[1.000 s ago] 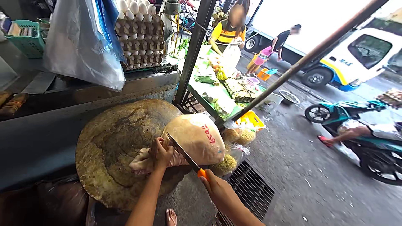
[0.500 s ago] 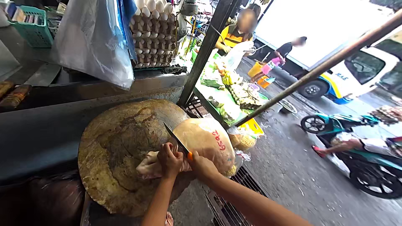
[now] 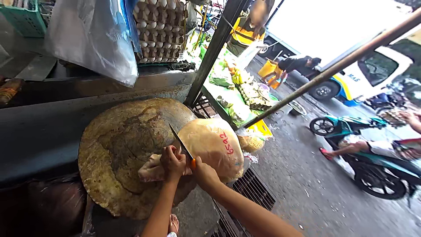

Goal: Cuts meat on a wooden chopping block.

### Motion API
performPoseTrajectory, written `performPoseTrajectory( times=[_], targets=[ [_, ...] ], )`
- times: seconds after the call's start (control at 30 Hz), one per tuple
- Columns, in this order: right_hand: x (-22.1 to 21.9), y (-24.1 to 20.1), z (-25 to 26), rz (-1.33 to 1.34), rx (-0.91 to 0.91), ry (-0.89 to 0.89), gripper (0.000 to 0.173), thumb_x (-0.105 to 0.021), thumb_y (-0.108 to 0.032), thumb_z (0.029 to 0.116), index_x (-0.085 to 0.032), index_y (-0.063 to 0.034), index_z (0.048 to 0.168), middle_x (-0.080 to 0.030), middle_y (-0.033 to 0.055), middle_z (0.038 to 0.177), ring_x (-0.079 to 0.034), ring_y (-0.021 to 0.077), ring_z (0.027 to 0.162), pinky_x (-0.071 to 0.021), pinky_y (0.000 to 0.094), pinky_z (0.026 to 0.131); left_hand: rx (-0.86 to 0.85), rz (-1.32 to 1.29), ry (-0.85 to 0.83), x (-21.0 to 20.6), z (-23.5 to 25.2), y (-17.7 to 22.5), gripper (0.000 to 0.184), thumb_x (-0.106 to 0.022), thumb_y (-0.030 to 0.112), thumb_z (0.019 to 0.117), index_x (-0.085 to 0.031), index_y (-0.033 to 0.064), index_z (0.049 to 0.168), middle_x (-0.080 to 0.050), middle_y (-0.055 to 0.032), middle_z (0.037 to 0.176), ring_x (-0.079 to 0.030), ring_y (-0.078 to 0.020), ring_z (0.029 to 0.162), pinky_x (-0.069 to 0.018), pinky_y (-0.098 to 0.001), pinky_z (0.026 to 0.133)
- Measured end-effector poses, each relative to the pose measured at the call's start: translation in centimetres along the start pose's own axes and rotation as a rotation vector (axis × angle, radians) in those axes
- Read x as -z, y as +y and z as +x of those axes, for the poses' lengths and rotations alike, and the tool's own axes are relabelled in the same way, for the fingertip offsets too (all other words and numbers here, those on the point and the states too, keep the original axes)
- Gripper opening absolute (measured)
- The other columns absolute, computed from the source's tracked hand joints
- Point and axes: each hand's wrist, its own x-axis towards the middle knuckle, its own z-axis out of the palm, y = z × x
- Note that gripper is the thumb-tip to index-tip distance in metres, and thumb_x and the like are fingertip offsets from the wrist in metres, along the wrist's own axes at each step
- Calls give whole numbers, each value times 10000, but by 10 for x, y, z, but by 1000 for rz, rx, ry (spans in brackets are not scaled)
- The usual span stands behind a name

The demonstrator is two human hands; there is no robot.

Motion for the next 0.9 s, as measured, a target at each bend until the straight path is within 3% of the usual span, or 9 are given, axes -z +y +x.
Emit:
performPoseTrajectory(
  times=[0.23,0.4,0.47,0.57,0.67,0.73,0.77,0.83,0.9],
  targets=[
    [-47,68,-70,58,-50,-98,445,-430,-364,1109,-446,-59,1433,-710,252,1066,-705,446,1039,-546,607,888,11,15,-27,8,-18,-3,420,-712,187,763,-645,-72,1087,-653,-257,1080,-647,-429,1018,-506,-599,854],
    [-45,26,-21,116,17,-15,485,-396,-357,1114,-384,-74,1508,-713,230,1101,-708,417,1059,-551,592,912,57,-1,-58,14,-7,-7,433,-692,171,807,-622,-105,1134,-633,-277,1133,-631,-421,1065,-505,-568,922],
    [-37,12,-8,111,15,10,461,-385,-375,1116,-418,-61,1452,-708,224,1116,-705,402,1082,-549,574,917,62,2,-101,17,-2,-10,447,-683,204,839,-616,-110,1149,-623,-287,1155,-620,-427,1095,-497,-558,955],
    [-31,26,-5,101,20,7,472,-409,-390,1110,-429,-62,1449,-706,228,1125,-699,407,1095,-541,580,929,-68,121,-316,36,-1,-23,662,-664,482,917,-590,-85,1251,-616,-287,1240,-596,-431,1192,-458,-569,1040],
    [-20,46,-2,93,56,2,495,-445,-387,1099,-419,-58,1468,-697,243,1151,-687,419,1117,-529,593,948,-202,467,-636,67,-3,-27,1105,-677,764,783,-417,-6,1532,-502,-276,1485,-416,-461,1423,-273,-619,1183],
    [-14,54,2,82,83,-10,501,-454,-379,1097,-410,-55,1477,-687,246,1180,-675,421,1140,-522,595,963,-145,639,-847,76,-3,-15,1217,-800,655,755,-183,102,1647,-299,-248,1631,-217,-477,1523,-193,-698,1182],
    [-11,55,5,75,94,-10,494,-453,-376,1098,-413,-56,1472,-685,243,1187,-673,416,1149,-521,591,966,-105,690,-889,77,-3,-9,1235,-852,538,761,-104,153,1665,-220,-239,1666,-164,-487,1536,-222,-722,1158],
    [-9,54,9,74,107,1,484,-451,-371,1099,-419,-58,1467,-687,237,1186,-673,411,1151,-522,586,968,-60,762,-862,72,-4,-5,1215,-863,364,764,-67,225,1671,-216,-228,1668,-222,-498,1508,-358,-705,1073],
    [-14,55,9,86,99,23,480,-445,-370,1100,-422,-69,1473,-697,229,1166,-685,409,1128,-527,584,956,-20,786,-842,67,-5,-7,1206,-861,341,751,-86,243,1670,-253,-232,1648,-308,-501,1460,-419,-675,1026]
  ],
)
